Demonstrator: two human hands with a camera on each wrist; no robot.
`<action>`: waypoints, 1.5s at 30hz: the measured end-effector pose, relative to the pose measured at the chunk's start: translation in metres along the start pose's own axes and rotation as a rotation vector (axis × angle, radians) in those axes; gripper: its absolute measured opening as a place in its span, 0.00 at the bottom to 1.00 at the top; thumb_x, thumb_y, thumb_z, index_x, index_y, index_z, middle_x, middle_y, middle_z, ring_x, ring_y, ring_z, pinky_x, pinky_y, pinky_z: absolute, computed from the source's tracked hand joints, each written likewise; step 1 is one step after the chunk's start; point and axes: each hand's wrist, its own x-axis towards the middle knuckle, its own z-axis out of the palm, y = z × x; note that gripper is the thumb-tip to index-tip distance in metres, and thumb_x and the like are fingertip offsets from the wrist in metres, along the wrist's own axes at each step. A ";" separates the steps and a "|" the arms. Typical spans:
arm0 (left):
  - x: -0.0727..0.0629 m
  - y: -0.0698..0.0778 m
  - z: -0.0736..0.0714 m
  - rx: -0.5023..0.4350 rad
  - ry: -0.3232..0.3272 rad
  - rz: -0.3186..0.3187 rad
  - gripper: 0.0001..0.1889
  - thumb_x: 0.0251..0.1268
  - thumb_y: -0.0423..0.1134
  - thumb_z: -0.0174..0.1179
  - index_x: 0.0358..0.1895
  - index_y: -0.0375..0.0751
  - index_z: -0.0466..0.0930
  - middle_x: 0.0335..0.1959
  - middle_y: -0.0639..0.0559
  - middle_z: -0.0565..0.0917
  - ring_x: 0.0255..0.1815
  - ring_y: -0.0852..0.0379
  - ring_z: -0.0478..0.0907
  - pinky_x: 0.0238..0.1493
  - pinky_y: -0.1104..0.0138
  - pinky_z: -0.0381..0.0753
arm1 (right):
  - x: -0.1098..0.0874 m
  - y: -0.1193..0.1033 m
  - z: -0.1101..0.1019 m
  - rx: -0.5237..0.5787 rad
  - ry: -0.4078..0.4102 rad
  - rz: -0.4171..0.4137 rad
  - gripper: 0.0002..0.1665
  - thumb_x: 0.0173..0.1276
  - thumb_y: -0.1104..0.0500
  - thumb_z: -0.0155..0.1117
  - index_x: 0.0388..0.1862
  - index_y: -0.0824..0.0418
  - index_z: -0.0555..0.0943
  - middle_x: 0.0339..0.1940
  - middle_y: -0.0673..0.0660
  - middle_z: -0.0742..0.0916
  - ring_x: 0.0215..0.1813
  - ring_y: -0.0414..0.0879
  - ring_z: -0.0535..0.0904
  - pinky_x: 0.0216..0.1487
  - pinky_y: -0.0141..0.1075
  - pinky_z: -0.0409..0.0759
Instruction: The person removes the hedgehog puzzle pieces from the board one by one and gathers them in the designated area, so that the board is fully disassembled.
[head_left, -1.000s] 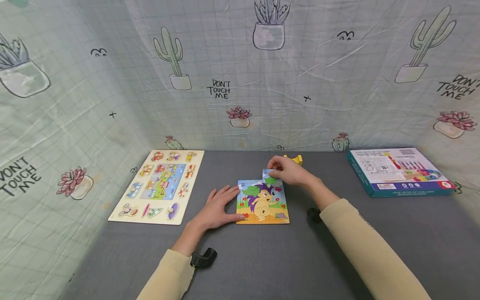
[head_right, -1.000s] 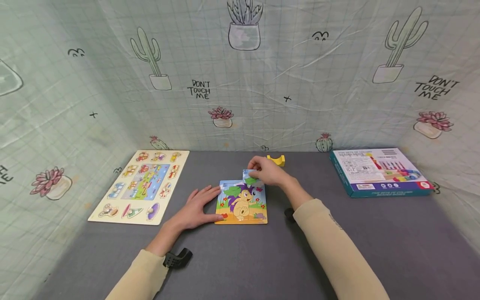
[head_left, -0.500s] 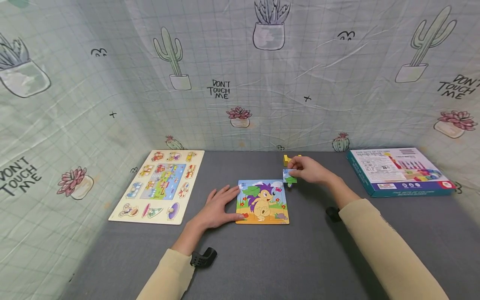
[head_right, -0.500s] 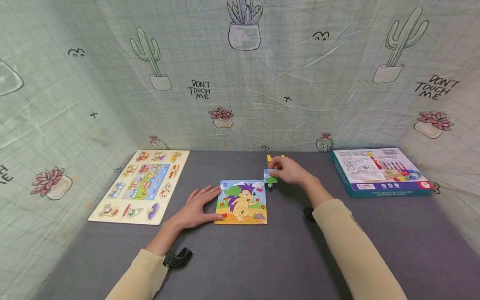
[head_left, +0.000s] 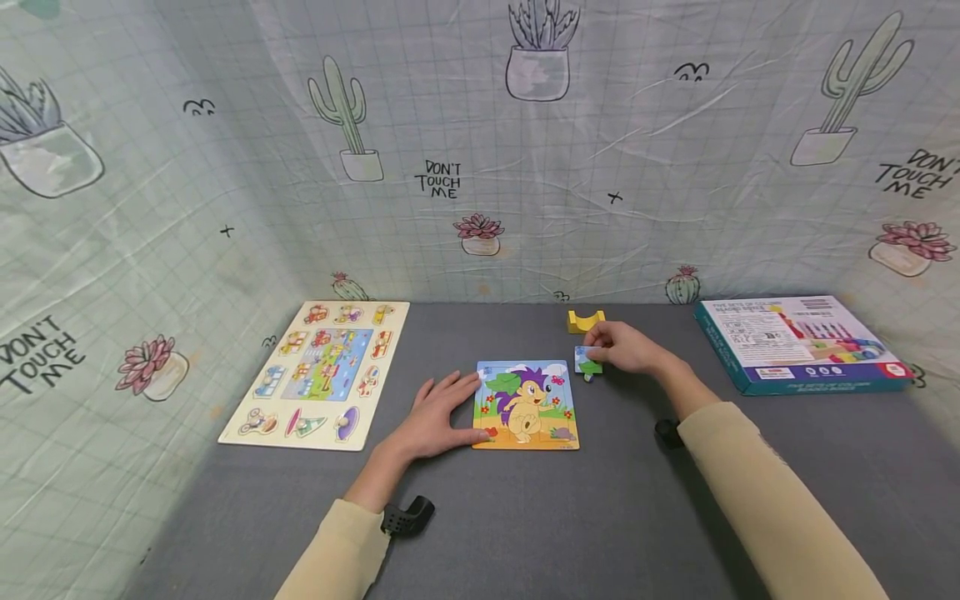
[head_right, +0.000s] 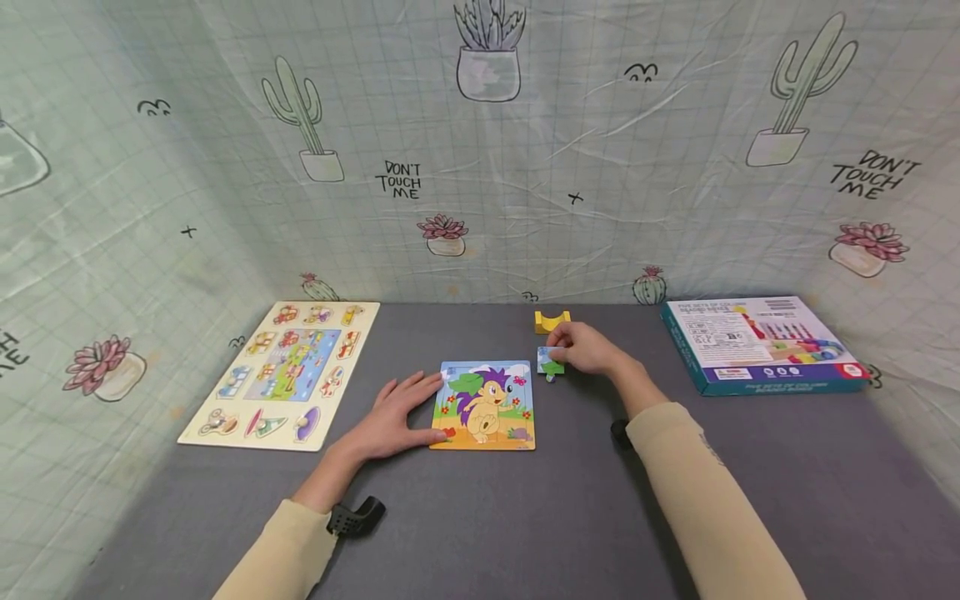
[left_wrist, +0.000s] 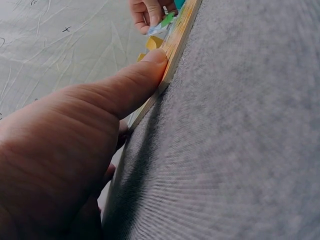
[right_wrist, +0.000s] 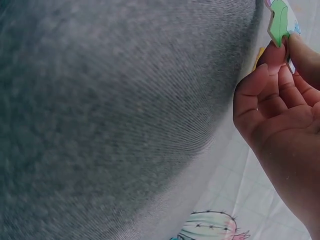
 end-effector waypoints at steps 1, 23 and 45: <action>0.000 0.000 0.000 -0.002 0.000 0.000 0.46 0.60 0.61 0.68 0.78 0.44 0.63 0.78 0.52 0.63 0.81 0.45 0.49 0.75 0.42 0.37 | 0.001 0.001 0.001 -0.002 0.003 -0.001 0.07 0.75 0.65 0.60 0.46 0.70 0.77 0.36 0.57 0.81 0.38 0.49 0.74 0.41 0.41 0.73; 0.000 -0.001 0.000 -0.013 -0.003 0.002 0.46 0.60 0.60 0.69 0.78 0.43 0.63 0.78 0.51 0.62 0.81 0.45 0.49 0.75 0.42 0.36 | 0.007 0.000 0.012 -0.126 0.053 0.040 0.11 0.70 0.63 0.68 0.46 0.70 0.79 0.40 0.60 0.83 0.44 0.54 0.76 0.51 0.49 0.76; -0.002 0.001 -0.001 -0.007 0.000 0.002 0.46 0.61 0.60 0.68 0.78 0.43 0.62 0.78 0.52 0.62 0.80 0.45 0.49 0.75 0.41 0.36 | 0.003 -0.003 0.008 -0.152 -0.074 -0.008 0.29 0.60 0.60 0.78 0.55 0.73 0.77 0.51 0.65 0.79 0.54 0.59 0.73 0.61 0.55 0.71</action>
